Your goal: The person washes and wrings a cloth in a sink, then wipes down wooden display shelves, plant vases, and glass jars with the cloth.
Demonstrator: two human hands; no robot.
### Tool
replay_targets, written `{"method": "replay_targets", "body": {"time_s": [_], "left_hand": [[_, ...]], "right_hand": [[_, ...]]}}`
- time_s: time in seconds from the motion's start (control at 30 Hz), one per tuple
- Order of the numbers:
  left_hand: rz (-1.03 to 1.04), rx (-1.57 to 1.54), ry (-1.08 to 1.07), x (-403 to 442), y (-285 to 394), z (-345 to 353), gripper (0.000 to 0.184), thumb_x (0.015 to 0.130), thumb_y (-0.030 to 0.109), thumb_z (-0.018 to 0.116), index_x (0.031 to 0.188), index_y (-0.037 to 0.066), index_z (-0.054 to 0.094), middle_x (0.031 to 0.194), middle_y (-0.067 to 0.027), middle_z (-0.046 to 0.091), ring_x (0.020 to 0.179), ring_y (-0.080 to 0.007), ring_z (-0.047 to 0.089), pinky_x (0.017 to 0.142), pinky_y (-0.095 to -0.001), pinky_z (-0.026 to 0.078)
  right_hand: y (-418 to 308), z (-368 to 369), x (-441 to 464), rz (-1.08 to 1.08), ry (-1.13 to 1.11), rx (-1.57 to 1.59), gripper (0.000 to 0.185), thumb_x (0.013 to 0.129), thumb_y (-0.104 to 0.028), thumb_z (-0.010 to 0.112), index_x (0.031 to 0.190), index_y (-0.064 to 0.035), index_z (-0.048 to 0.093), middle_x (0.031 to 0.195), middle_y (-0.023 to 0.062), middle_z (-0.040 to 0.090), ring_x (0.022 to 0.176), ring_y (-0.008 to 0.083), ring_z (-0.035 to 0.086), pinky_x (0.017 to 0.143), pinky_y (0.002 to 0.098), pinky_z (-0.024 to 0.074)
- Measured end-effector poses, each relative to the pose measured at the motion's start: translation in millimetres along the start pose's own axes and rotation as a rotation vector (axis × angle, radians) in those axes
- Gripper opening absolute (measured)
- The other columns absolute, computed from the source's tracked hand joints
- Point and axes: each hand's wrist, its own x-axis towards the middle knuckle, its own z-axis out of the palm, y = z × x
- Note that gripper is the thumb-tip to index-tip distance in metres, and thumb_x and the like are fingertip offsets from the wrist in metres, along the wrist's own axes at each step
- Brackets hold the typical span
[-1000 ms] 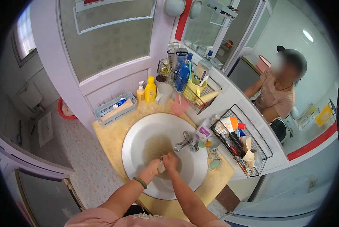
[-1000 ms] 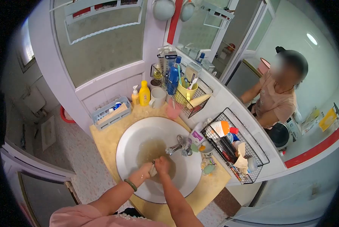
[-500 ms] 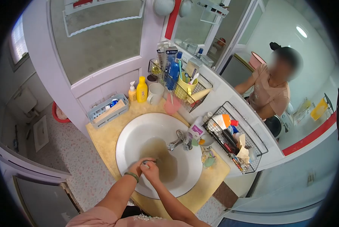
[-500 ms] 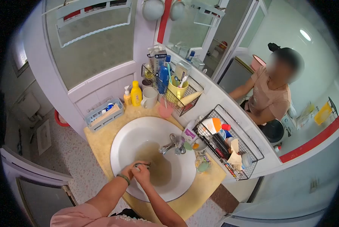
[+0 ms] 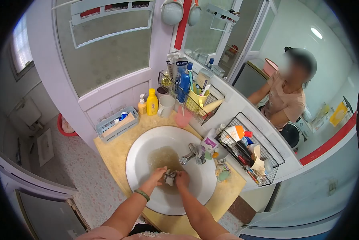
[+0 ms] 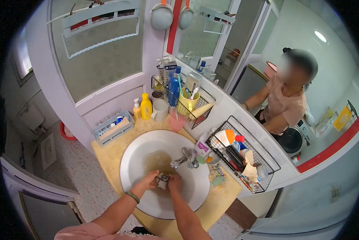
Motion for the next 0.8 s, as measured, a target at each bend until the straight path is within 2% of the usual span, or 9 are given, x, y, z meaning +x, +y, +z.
{"method": "replay_targets", "body": {"time_s": [0.1, 0.17, 0.27, 0.33, 0.37, 0.47, 0.63, 0.73, 0.8], "left_hand": [[-0.04, 0.22, 0.123, 6, 1, -13, 0.059, 0.078, 0.042, 0.058, 0.125, 0.016, 0.034, 0.124, -0.01, 0.041, 0.103, -0.0306, 0.049, 0.077, -0.0501, 0.043], [-0.111, 0.223, 0.086, 11, -15, -12, 0.065, 0.079, 0.043, 0.057, 0.131, 0.019, 0.026, 0.132, -0.0113, 0.034, 0.108, -0.0341, 0.046, 0.077, -0.0538, 0.042], [-0.264, 0.019, -0.006, 21, -21, -7, 0.05, 0.082, 0.035, 0.056, 0.122, 0.011, 0.04, 0.119, -0.0135, 0.047, 0.109, -0.0312, 0.046, 0.08, -0.0534, 0.042], [-0.336, -0.176, -0.27, 52, -39, -18, 0.032, 0.083, 0.029, 0.055, 0.105, 0.005, 0.051, 0.097, -0.0121, 0.059, 0.084, -0.0273, 0.059, 0.067, -0.0418, 0.051], [-0.356, -0.158, -0.232, 38, -24, -10, 0.018, 0.083, 0.022, 0.053, 0.089, 0.005, 0.055, 0.079, -0.0098, 0.061, 0.064, -0.0235, 0.06, 0.054, -0.0354, 0.052], [-0.113, -0.36, -0.472, 40, -34, -3, 0.016, 0.083, 0.022, 0.053, 0.088, 0.007, 0.056, 0.08, -0.0082, 0.06, 0.066, -0.0209, 0.06, 0.055, -0.0361, 0.051], [-0.059, -0.443, -0.292, -11, 5, 37, 0.018, 0.083, 0.029, 0.055, 0.083, 0.012, 0.056, 0.076, -0.0025, 0.059, 0.063, -0.0165, 0.058, 0.054, -0.0327, 0.05], [-0.074, -0.445, -0.332, -34, 15, 38, 0.027, 0.082, 0.039, 0.056, 0.082, 0.013, 0.056, 0.075, -0.0016, 0.059, 0.063, -0.015, 0.058, 0.055, -0.0325, 0.05], [-0.107, -0.467, -0.448, -33, 14, 30, 0.037, 0.079, 0.049, 0.057, 0.082, 0.011, 0.058, 0.078, -0.0018, 0.06, 0.067, -0.0159, 0.059, 0.06, -0.0326, 0.051]], "right_hand": [[42, 20, -5, -0.089, 0.187, -0.316, 0.03, 0.075, -0.028, 0.053, 0.09, -0.0022, 0.059, 0.087, 0.0166, 0.06, 0.085, 0.0362, 0.054, 0.073, 0.0433, 0.0403], [32, 19, -22, 0.062, -0.288, -0.02, 0.033, 0.076, -0.026, 0.053, 0.098, -0.0027, 0.059, 0.086, 0.0109, 0.062, 0.078, 0.029, 0.058, 0.067, 0.0389, 0.0446], [0, 11, -20, 0.103, -0.603, 0.306, 0.031, 0.076, -0.024, 0.055, 0.099, -0.0042, 0.059, 0.078, 0.0058, 0.061, 0.067, 0.0166, 0.057, 0.058, 0.0301, 0.0457], [-59, -35, -30, 0.03, -0.702, 0.431, 0.027, 0.075, -0.021, 0.058, 0.096, -0.0051, 0.06, 0.072, 0.0022, 0.057, 0.06, 0.0086, 0.053, 0.051, 0.0233, 0.0429], [-67, -44, -28, 0.038, -0.709, 0.428, 0.027, 0.075, -0.021, 0.058, 0.096, -0.0051, 0.06, 0.072, 0.0022, 0.057, 0.06, 0.0086, 0.053, 0.051, 0.0233, 0.0429], [-68, -63, -22, 0.351, -0.663, 0.701, 0.027, 0.076, -0.022, 0.058, 0.097, -0.0051, 0.06, 0.071, 0.0025, 0.058, 0.06, 0.0086, 0.053, 0.051, 0.0226, 0.0422], [-57, -47, -17, 0.19, 0.016, 0.617, 0.035, 0.08, -0.031, 0.057, 0.101, -0.0034, 0.059, 0.089, 0.0061, 0.06, 0.077, 0.0146, 0.056, 0.069, 0.0272, 0.0451], [-84, -61, -22, 0.421, -0.19, 1.164, 0.033, 0.082, -0.032, 0.054, 0.097, -0.003, 0.06, 0.085, 0.0072, 0.06, 0.079, 0.0151, 0.055, 0.07, 0.0264, 0.0437], [-98, -70, -25, 0.36, -0.189, 0.993, 0.031, 0.083, -0.031, 0.053, 0.096, -0.0031, 0.061, 0.084, 0.0076, 0.06, 0.079, 0.0156, 0.055, 0.07, 0.0259, 0.0434]]}}
